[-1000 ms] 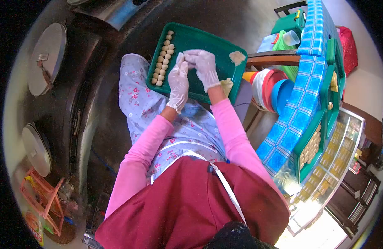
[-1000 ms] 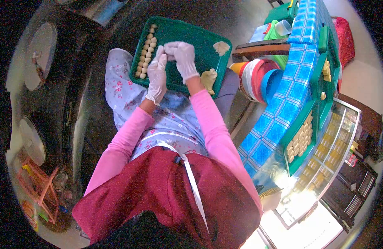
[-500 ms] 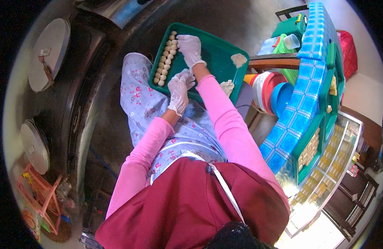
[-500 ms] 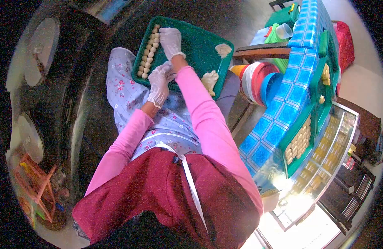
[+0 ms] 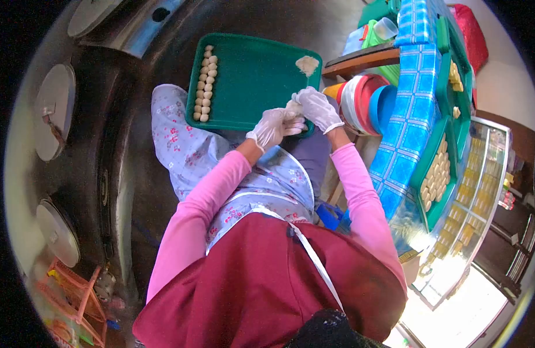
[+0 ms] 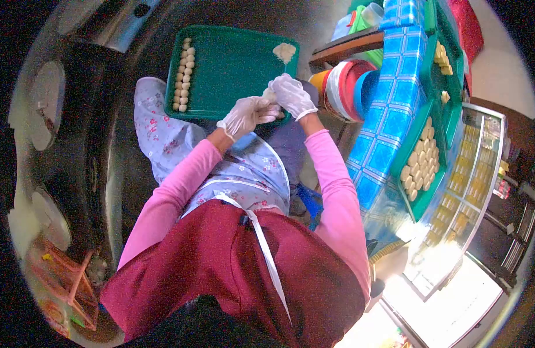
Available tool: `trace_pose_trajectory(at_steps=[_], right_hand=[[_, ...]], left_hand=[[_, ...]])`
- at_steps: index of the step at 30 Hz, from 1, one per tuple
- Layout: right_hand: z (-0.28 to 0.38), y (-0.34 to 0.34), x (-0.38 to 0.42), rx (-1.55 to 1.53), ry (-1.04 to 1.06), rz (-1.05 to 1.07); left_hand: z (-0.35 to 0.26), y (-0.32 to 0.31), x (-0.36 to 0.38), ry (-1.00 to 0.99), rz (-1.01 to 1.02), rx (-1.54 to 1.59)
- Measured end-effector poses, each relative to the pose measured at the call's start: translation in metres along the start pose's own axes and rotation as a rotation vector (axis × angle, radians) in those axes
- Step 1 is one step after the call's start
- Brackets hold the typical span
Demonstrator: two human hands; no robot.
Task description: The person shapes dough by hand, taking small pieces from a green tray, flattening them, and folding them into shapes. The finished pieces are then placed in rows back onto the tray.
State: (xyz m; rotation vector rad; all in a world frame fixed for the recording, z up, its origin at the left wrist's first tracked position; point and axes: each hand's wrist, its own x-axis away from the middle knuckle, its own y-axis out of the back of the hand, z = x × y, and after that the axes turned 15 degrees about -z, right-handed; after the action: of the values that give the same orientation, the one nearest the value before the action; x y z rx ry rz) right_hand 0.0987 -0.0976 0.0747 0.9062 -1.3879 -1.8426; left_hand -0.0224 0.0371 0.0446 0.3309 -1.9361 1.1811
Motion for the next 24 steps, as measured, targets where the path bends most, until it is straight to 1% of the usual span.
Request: trace_pose_trajectory(at_steps=[1, 2, 5, 6, 8, 9, 10, 11, 13, 14, 17, 20, 23, 24], right_hand=[[-0.002, -0.004, 0.005, 0.050, -0.004, -0.043], [-0.006, -0.008, 0.008, 0.100, -0.004, -0.083], [0.010, 0.003, 0.012, 0.098, -0.228, -0.083], [0.007, 0.002, 0.013, 0.064, -0.261, -0.133], [0.018, 0.023, 0.016, -0.112, -0.435, -0.153], [0.022, 0.031, 0.018, -0.201, -0.522, -0.163], [0.017, 0.025, 0.025, -0.332, -0.513, -0.213], [0.014, 0.018, 0.032, -0.533, -0.675, -0.226], [0.027, 0.024, 0.037, -0.942, -0.991, -0.243], [0.030, 0.028, 0.037, -1.015, -1.074, -0.226], [0.042, 0.049, 0.033, -1.269, -1.151, -0.204], [0.052, 0.080, 0.018, -1.696, -1.086, -0.263], [0.046, 0.073, -0.005, -1.557, -0.986, -0.394], [0.043, 0.063, -0.008, -1.447, -0.953, -0.401]], left_hand=[[0.004, -0.002, -0.009, 0.026, 0.059, 0.012], [0.012, 0.000, -0.025, 0.013, 0.201, 0.073], [0.020, -0.020, -0.039, 0.005, 0.159, 0.266], [0.022, -0.021, -0.048, 0.027, 0.133, 0.299], [0.030, -0.020, -0.070, 0.076, 0.085, 0.364], [0.033, -0.017, -0.080, 0.068, 0.056, 0.291], [0.033, -0.014, -0.086, 0.057, 0.027, 0.219], [0.034, -0.010, -0.092, 0.044, -0.002, 0.149], [0.033, -0.010, -0.094, 0.096, -0.101, 0.192], [0.034, -0.011, -0.094, 0.123, -0.151, 0.212], [0.054, 0.005, -0.137, 0.024, -0.216, 0.267], [0.034, -0.004, -0.086, -0.419, -0.268, -0.728], [0.024, -0.009, -0.043, -0.146, 0.229, 0.148], [0.015, -0.008, -0.025, -0.143, 0.114, 0.105]])
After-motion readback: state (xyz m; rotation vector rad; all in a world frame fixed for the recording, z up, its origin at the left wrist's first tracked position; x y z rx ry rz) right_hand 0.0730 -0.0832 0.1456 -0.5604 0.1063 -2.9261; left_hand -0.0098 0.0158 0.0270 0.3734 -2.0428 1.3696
